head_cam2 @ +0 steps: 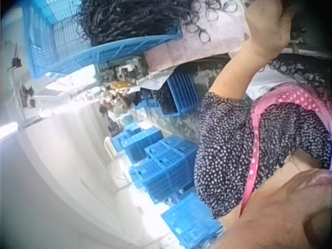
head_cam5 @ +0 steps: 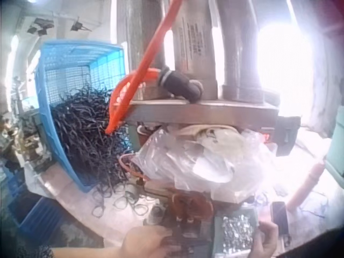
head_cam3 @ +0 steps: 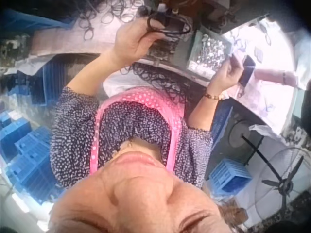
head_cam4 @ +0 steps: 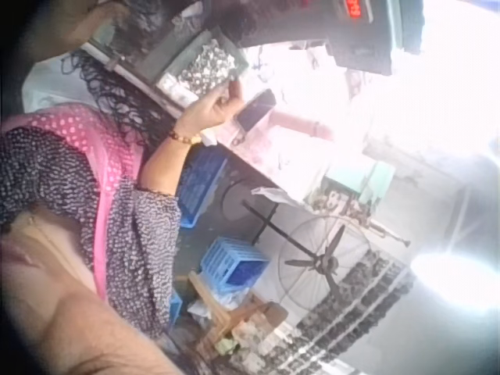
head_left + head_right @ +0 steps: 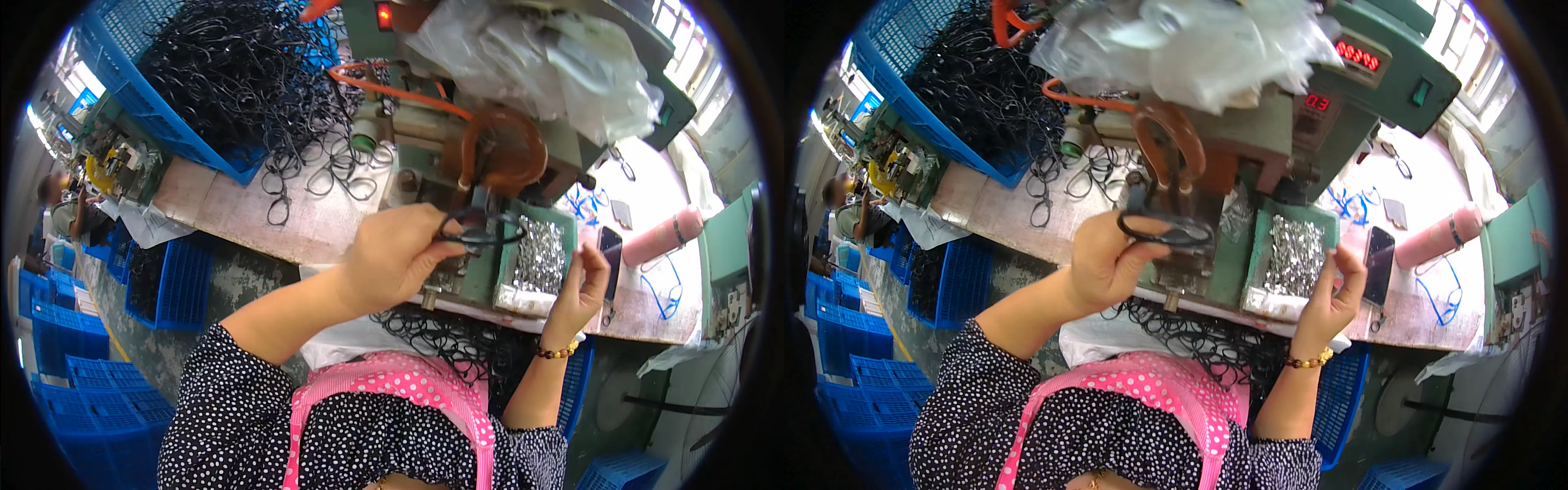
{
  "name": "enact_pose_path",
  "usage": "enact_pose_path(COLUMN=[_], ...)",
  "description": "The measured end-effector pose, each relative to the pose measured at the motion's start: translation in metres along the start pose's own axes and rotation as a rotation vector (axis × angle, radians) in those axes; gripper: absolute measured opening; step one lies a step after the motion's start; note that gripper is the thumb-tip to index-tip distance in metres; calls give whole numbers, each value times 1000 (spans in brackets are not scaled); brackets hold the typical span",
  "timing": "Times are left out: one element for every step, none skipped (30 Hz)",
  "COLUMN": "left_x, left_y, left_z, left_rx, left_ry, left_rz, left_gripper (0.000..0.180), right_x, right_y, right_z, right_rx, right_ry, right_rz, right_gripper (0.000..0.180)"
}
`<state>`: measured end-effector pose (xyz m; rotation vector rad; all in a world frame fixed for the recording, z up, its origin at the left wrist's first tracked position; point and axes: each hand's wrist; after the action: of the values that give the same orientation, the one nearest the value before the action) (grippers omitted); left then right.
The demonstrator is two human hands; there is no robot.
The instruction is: The person repeatedly picks black spectacle frames from a pile, places them into a green press machine, and adds small metal components from a tray to assemble the frames. The finished frames are placed on the table beside the machine.
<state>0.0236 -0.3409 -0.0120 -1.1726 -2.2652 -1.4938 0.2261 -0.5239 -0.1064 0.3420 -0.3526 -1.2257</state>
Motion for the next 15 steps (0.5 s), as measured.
enact_pose_path(left_x=[0,0,-1,-2,0,0,0,0,0,-1,-2,-1,0,1,6], left_y=[-1,-2,-2,-2,-3,-4,-4,-4,-4,-3,-2,-3,-6,-10,-16], left_z=[0,1,3,5,6,7,8,8,6,5,3,2,2,4,11], left_rx=[-29,-58,-99,-150,-128,-144,-152,-155,-151,-154,-141,-102,-68,-55,-88], left_ry=[25,54,74,68,64,81,94,87,74,54,48,66,74,26,112], left_rz=[-18,-10,-26,-92,-75,-81,-78,-93,-97,-121,-153,-117,-90,-98,-148], left_gripper=[23,25,26,29,28,31,35,34,34,33,31,30,30,26,25], right_x=[3,8,6,6,6,2,-4,-9,-11,-13,-15,-16,-18,-18,-17], right_y=[-1,-5,-10,-13,-15,-17,-18,-18,-15,-13,-12,-10,-9,-8,-8], right_z=[-9,-12,-16,-16,-15,-13,-12,-11,-10,-9,-10,-11,-13,-14,-15], right_rx=[-234,-155,-161,0,151,242,291,302,336,346,338,354,358,358,399], right_ry=[98,-99,-99,-274,-444,-677,-735,-751,-770,-809,-784,-768,-756,-712,-671], right_rz=[10,61,102,222,311,396,458,489,523,532,516,491,466,455,405], right_gripper=[19,18,22,24,26,29,26,24,23,21,20,20,20,18,14])
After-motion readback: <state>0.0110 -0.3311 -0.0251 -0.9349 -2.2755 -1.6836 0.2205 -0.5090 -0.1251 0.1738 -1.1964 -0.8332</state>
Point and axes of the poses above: each hand's wrist, its own y-axis towards the middle knuckle, its own x-axis out of the back of the hand, z = x × y, and after that the axes turned 6 degrees about z, right-handed
